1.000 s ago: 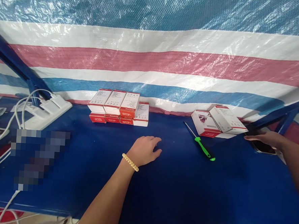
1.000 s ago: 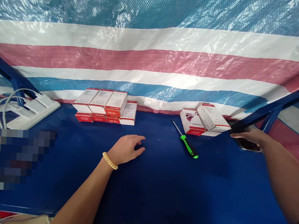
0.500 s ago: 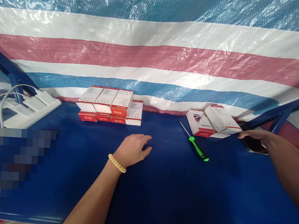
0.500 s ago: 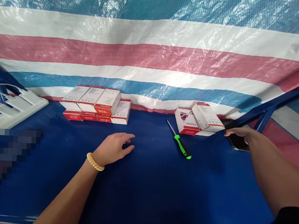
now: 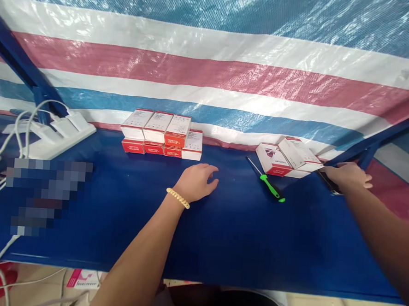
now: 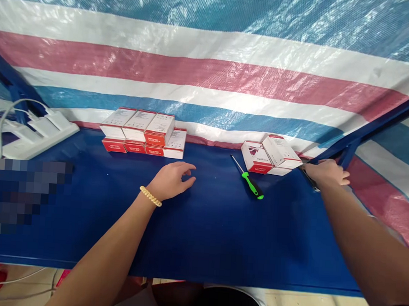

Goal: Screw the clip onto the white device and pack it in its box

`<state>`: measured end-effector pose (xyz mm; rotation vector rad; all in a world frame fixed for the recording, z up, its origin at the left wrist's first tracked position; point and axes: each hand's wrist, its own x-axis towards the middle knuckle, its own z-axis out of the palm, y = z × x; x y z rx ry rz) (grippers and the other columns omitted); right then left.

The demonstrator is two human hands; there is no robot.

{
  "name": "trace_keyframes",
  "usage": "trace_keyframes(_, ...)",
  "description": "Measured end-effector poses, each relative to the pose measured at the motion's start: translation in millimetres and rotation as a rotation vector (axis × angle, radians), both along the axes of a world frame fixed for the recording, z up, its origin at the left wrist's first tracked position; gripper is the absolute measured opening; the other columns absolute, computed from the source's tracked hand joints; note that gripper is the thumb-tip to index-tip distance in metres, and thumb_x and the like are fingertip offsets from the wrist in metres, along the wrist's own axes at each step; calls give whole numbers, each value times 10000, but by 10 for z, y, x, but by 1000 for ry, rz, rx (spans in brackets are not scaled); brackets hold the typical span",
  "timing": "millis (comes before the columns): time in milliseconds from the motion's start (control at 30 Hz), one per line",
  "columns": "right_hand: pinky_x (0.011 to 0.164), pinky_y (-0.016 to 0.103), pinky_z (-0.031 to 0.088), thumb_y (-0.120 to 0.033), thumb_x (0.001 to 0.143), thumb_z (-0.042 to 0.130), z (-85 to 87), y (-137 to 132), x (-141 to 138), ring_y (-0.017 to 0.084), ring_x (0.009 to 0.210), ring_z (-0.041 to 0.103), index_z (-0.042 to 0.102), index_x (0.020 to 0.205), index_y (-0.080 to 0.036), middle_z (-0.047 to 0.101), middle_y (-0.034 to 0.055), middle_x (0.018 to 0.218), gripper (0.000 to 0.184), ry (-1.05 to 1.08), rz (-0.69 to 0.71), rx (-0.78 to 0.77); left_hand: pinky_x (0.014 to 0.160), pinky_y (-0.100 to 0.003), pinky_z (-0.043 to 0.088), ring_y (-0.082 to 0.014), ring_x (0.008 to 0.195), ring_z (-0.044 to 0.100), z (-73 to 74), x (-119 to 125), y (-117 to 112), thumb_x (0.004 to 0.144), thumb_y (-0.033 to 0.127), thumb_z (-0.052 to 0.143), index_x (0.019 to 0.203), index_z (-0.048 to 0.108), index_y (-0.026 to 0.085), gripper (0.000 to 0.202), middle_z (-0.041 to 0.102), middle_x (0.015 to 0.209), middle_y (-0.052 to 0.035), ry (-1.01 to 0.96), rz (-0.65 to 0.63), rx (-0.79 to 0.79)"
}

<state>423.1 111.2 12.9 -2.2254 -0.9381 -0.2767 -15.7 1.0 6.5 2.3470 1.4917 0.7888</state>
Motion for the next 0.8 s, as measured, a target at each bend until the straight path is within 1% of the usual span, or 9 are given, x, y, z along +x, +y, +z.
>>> trace_keyframes(33, 746, 491, 298, -94, 467, 764, 43, -79, -135, 224, 775, 445, 413, 516, -205, 489, 80, 668, 372, 75, -27, 12, 729, -315, 521, -190, 843, 657, -9, 3, 11, 832, 282, 585, 1071, 642, 196, 261, 696, 927, -20, -39, 30, 17)
trace_keyframes(100, 710, 434, 349, -88, 538, 674, 60, -271, -409, 186, 681, 442, 463, 626, -201, 476, 47, 650, 255, 145, 5, 80, 740, -316, 521, -185, 828, 649, -34, 4, 41, 825, 260, 590, 1043, 642, 192, 235, 691, 913, -22, -105, 108, 54)
trace_keyframes(133, 690, 404, 368, -97, 571, 616, 35, -370, -545, 171, 647, 439, 474, 696, -197, 486, 46, 673, 214, 131, 42, 142, 753, -318, 522, -187, 833, 647, -50, 1, 60, 822, 247, 591, 1042, 638, 188, 233, 688, 913, -28, -135, 155, 76)
trace_keyframes(200, 689, 371, 400, -131, 584, 552, -60, -532, -817, 171, 661, 457, 482, 816, -182, 523, 70, 775, 248, 84, 134, 254, 781, -324, 525, -197, 867, 642, -90, -10, 102, 813, 219, 593, 1062, 622, 181, 253, 681, 943, -46, -194, 248, 128)
trace_keyframes(300, 773, 370, 436, -237, 599, 552, -235, -608, -1221, 210, 790, 512, 520, 863, -171, 562, 93, 875, 274, -13, 372, 344, 832, -346, 528, -224, 952, 626, -159, -36, 159, 789, 191, 603, 1089, 595, 171, 301, 657, 1016, -78, -249, 362, 211)
trace_keyframes(400, 841, 394, 444, -299, 630, 544, -363, -528, -1548, 235, 852, 536, 564, 808, -186, 590, 72, 842, 212, -98, 614, 364, 909, -388, 512, -269, 1074, 579, -226, -74, 200, 755, 175, 623, 1136, 564, 147, 386, 612, 1107, -124, -228, 439, 280)
trace_keyframes(533, 864, 438, 432, -294, 721, 541, -412, -484, -1728, 257, 877, 554, 598, 789, -196, 621, 67, 829, 132, -248, 853, 393, 954, -446, 489, -321, 1146, 521, -282, -161, 241, 736, 187, 633, 1253, 501, 98, 541, 525, 1217, -190, -128, 508, 339)
trace_keyframes(633, 854, 434, 434, -262, 789, 536, -404, -586, -1768, 252, 889, 552, 609, 832, -198, 626, 71, 868, 106, -336, 982, 395, 986, -483, 461, -351, 1184, 486, -294, -222, 275, 756, 212, 610, 1315, 459, 76, 595, 467, 1271, -226, -9, 493, 357)
trace_keyframes(800, 870, 421, 443, -202, 814, 545, -441, -786, -1986, 239, 929, 539, 597, 883, -202, 618, 62, 918, 87, -221, 1272, 223, 1013, -492, 432, -369, 1276, 419, -300, -214, 319, 777, 240, 590, 1380, 416, 129, 637, 370, 1400, -215, 186, 429, 303)
